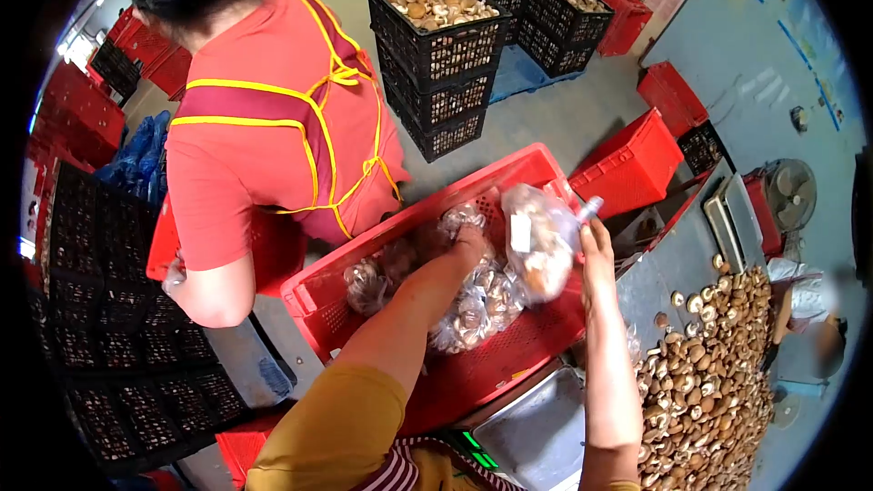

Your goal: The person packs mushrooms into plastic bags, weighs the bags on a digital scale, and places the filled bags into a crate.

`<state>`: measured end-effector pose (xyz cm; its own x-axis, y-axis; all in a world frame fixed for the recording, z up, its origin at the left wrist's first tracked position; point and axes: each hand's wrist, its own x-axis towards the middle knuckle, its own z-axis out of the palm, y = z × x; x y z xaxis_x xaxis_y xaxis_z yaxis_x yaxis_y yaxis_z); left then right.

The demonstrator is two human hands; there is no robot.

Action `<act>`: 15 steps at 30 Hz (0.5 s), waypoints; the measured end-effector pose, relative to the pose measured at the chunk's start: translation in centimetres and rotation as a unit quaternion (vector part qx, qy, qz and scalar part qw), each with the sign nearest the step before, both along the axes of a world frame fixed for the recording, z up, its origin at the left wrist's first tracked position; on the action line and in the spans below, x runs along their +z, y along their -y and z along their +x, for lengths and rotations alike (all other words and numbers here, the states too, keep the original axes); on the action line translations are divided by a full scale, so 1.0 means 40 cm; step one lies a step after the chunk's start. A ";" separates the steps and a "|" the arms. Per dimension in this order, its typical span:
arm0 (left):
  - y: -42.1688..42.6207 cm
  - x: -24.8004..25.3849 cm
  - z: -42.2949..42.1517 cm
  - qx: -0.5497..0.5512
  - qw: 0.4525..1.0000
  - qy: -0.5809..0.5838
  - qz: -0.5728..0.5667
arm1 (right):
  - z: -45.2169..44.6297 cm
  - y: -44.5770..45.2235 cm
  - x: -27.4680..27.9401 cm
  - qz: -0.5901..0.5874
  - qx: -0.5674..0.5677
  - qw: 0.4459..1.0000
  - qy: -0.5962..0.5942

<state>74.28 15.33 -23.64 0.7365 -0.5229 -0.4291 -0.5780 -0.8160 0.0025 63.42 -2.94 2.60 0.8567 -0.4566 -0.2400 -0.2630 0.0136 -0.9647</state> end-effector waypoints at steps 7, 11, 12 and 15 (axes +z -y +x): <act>-0.055 0.020 -0.044 0.015 0.999 0.045 -0.013 | -0.158 -0.031 -0.052 0.000 0.018 0.999 -0.042; -0.123 0.088 -0.127 -0.017 0.979 0.121 -0.163 | -0.372 -0.043 -0.008 -0.013 0.032 0.999 -0.041; -0.142 0.081 -0.166 -0.030 0.939 0.232 -0.251 | -0.427 -0.043 -0.005 -0.042 0.036 0.998 -0.026; -0.208 0.138 -0.267 -0.014 0.947 0.200 -0.249 | -0.589 -0.060 0.036 -0.035 0.001 0.997 -0.067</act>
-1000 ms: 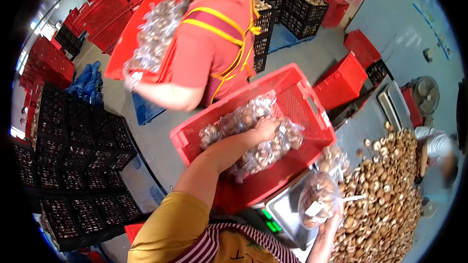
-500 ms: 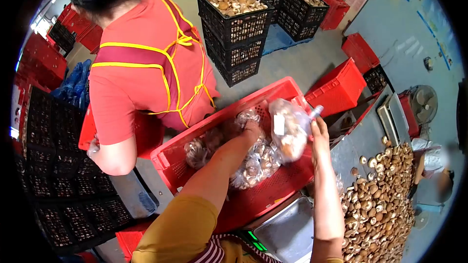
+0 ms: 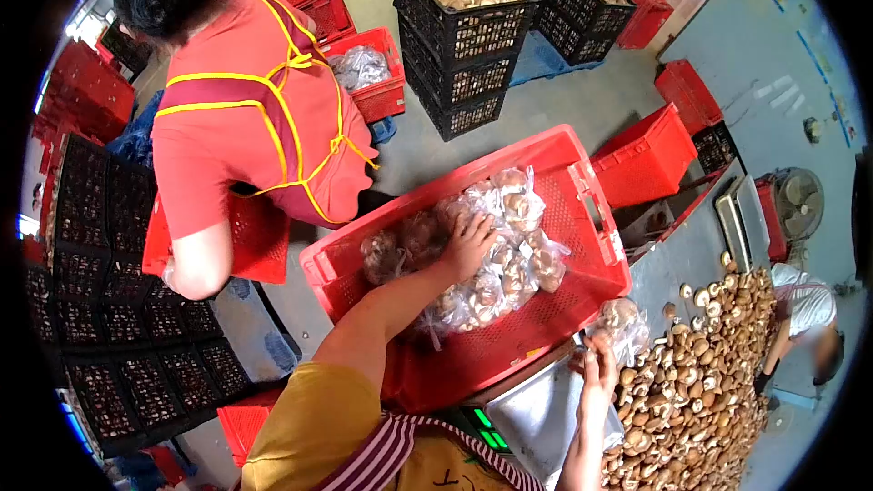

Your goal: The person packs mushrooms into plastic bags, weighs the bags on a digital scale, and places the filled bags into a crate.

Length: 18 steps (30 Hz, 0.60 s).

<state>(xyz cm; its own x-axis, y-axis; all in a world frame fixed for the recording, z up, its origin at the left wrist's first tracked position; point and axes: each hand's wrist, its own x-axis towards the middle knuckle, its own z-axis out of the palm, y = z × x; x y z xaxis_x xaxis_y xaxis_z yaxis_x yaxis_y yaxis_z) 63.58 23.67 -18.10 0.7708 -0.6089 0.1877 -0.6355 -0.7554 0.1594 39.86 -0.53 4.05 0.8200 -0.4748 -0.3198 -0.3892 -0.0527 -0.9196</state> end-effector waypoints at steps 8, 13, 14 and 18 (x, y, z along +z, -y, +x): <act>-0.077 -0.008 -0.042 0.039 0.998 0.002 -0.039 | -0.334 -0.067 0.061 -0.100 -0.018 0.993 -0.053; -0.229 -0.078 -0.069 -0.032 0.999 0.028 -0.033 | -0.614 -0.079 0.031 -0.207 -0.156 0.960 -0.107; -0.233 -0.024 -0.074 -0.080 0.991 0.109 -0.008 | -0.666 -0.080 0.021 -0.178 -0.222 0.952 -0.113; -0.167 0.064 -0.074 0.051 0.988 -0.102 0.104 | -0.909 -0.077 -0.082 -0.084 -0.426 0.897 -0.085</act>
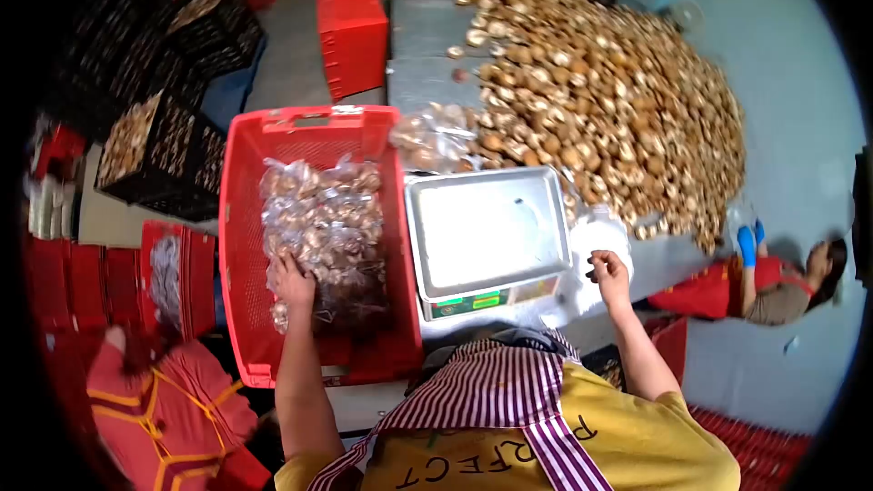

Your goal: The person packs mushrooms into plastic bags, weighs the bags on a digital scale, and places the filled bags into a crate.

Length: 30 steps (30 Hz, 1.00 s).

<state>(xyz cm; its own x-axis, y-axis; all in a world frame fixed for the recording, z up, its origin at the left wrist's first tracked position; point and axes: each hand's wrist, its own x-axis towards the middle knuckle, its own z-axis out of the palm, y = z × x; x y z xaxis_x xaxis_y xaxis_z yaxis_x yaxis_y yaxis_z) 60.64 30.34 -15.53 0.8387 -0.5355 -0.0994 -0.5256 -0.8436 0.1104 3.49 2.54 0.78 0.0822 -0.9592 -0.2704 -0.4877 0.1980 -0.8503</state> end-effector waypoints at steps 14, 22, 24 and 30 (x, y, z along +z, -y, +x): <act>0.348 0.468 -0.672 -0.230 0.873 -0.211 -0.374 | -0.182 0.054 -0.201 -0.040 0.090 0.983 -0.156; 0.533 0.320 -1.224 -0.459 0.772 -0.409 -0.165 | -0.216 0.087 -0.310 0.000 0.200 0.968 -0.152; 0.535 0.265 -1.277 -0.454 0.797 -0.358 -0.175 | -0.230 0.121 -0.366 0.058 0.140 0.982 -0.112; 0.483 0.197 -1.314 -0.456 0.812 -0.365 0.003 | -0.228 0.132 -0.237 -0.055 0.265 0.952 -0.139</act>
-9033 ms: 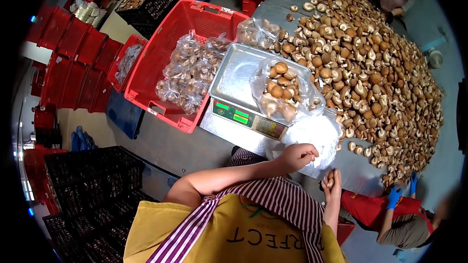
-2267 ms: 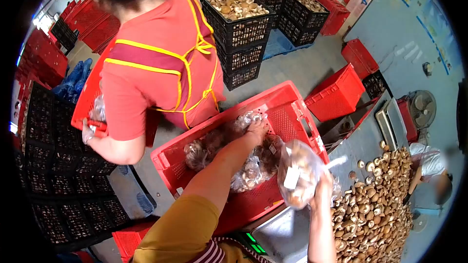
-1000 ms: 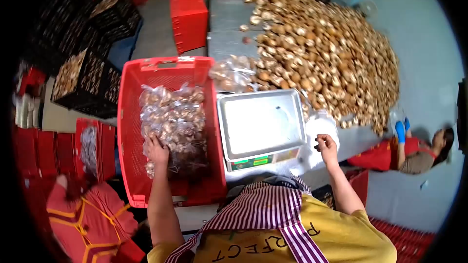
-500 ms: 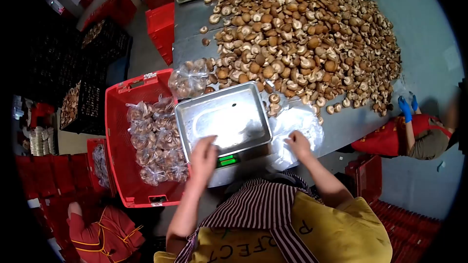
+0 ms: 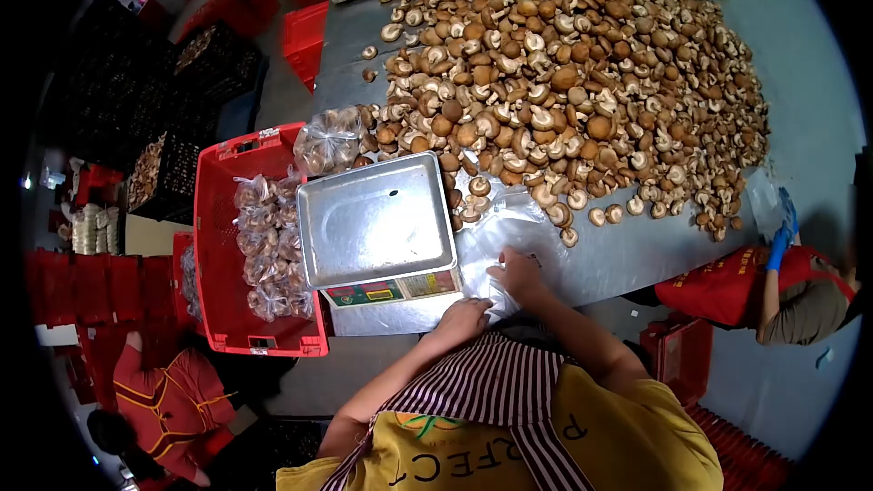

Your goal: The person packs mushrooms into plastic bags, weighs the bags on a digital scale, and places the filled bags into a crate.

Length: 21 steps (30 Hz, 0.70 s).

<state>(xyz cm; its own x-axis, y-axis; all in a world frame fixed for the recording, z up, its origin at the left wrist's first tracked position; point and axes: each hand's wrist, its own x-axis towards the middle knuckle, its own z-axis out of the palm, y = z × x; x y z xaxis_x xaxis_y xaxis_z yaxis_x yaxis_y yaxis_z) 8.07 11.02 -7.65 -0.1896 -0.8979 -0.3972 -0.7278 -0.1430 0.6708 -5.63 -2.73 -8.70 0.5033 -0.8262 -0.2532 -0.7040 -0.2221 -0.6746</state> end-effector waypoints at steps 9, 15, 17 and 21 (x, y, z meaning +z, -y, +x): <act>0.010 0.019 -0.009 0.041 0.981 0.052 -0.184 | 0.003 0.000 -0.068 -0.061 0.001 0.998 0.009; -0.002 -0.018 0.011 -0.010 0.985 0.107 -0.132 | -0.079 0.084 0.102 0.100 -0.197 0.941 0.256; 0.000 -0.023 0.021 -0.019 0.985 0.099 -0.137 | -0.091 0.084 0.219 0.209 -0.272 0.870 0.354; 0.042 0.030 0.036 0.066 0.993 -0.041 -0.089 | -0.111 0.063 0.302 0.178 -0.240 0.893 0.336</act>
